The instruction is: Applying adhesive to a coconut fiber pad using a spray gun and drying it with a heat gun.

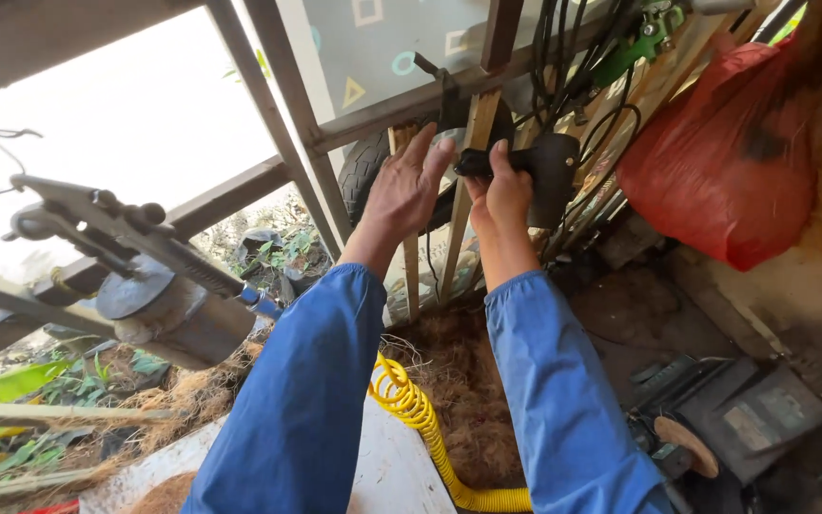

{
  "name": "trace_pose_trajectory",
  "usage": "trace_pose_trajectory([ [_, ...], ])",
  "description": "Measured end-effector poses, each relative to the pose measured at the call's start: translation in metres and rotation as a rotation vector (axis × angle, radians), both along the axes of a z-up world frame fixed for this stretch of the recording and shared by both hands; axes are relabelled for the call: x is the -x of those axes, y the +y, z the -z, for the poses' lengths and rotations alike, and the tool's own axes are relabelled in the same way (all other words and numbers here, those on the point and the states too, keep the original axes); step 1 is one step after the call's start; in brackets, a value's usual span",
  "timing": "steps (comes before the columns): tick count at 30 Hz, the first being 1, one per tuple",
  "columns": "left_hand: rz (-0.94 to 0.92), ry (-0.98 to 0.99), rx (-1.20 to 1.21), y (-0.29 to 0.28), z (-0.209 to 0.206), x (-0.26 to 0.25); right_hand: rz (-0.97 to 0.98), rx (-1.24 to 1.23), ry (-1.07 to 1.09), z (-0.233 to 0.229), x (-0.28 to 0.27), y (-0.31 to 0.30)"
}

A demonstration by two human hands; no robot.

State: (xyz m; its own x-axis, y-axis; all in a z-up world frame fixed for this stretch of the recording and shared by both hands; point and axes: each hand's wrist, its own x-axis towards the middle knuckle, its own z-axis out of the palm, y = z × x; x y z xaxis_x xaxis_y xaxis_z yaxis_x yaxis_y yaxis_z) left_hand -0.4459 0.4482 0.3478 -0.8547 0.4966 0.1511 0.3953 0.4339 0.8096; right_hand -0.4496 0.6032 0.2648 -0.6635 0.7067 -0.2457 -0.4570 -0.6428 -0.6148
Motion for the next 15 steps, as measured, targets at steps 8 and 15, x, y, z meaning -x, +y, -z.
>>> trace_pose_trajectory([
  [8, 0.048, -0.008, 0.016, 0.002, 0.004, 0.007, -0.024, -0.011, -0.013, -0.001, 0.005, -0.008],
  [15, 0.035, 0.016, 0.013, -0.002, 0.001, 0.008, -0.109, 0.110, -0.047, -0.018, -0.007, -0.034],
])
